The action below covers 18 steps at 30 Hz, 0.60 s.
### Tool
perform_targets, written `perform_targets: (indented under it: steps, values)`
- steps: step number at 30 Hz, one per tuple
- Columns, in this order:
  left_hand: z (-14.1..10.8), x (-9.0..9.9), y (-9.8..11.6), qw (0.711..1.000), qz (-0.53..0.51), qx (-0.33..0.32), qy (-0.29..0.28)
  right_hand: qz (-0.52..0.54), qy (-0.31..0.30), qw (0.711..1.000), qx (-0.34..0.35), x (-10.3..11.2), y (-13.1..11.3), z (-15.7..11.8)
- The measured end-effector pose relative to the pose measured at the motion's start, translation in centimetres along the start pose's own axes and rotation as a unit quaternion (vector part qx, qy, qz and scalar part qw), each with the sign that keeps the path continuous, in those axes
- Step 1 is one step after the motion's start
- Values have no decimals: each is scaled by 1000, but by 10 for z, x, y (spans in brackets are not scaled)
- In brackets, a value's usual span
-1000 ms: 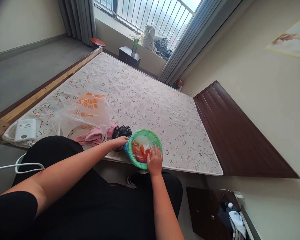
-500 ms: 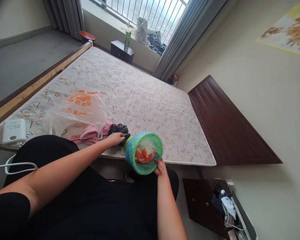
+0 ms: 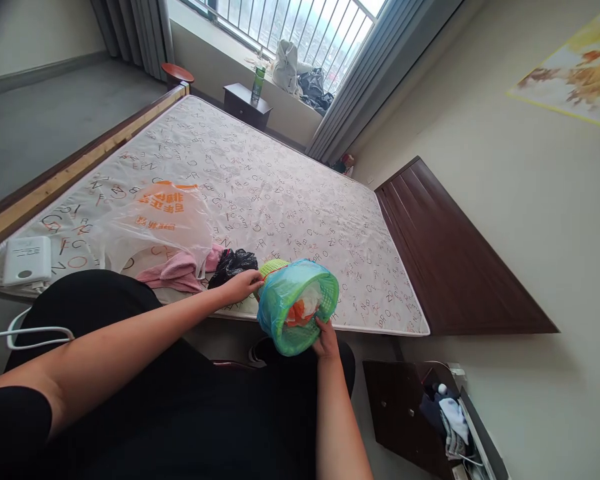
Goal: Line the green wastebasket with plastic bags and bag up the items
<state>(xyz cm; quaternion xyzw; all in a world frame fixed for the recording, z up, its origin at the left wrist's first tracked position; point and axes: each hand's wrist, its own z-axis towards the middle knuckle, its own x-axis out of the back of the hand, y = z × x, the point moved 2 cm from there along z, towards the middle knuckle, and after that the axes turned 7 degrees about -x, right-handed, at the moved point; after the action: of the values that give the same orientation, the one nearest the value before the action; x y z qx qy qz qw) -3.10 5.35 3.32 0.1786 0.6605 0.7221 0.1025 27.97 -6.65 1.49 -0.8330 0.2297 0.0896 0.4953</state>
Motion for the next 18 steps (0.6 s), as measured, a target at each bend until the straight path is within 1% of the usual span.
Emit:
perform_targets:
  steps: [2, 4, 6, 8, 10, 12, 14, 16, 18]
  values:
    - [5, -3, -2, 994, -89, 47, 40, -4, 15, 1000, 2, 3, 1, 2]
    - [10, -4, 0, 987, -130, 70, 60, -4, 50, 999, 11, 6, 3, 7]
    - [11, -7, 5, 985, -147, 73, 61, 0, 117, 992, 34, 8, 7, 14]
    - [6, -14, 15, 989, -132, 48, 46, 2, 199, 978, 63, 5, 13, 19]
    - [-5, -24, 27, 997, -73, -13, 12, 0, 260, 962, 84, -4, 21, 23]
    - [-20, -39, 39, 996, 11, -71, -47, -11, 284, 954, 96, -21, 29, 25]
    - [-35, -54, 49, 989, 66, -88, -102, -18, 287, 952, 103, -41, 39, 27]
    - [-47, -67, 57, 977, 117, -104, -145, -35, 281, 953, 111, -60, 51, 27]
    - [-55, -77, 64, 953, 188, -143, -189, -87, 268, 951, 127, -73, 64, 20]
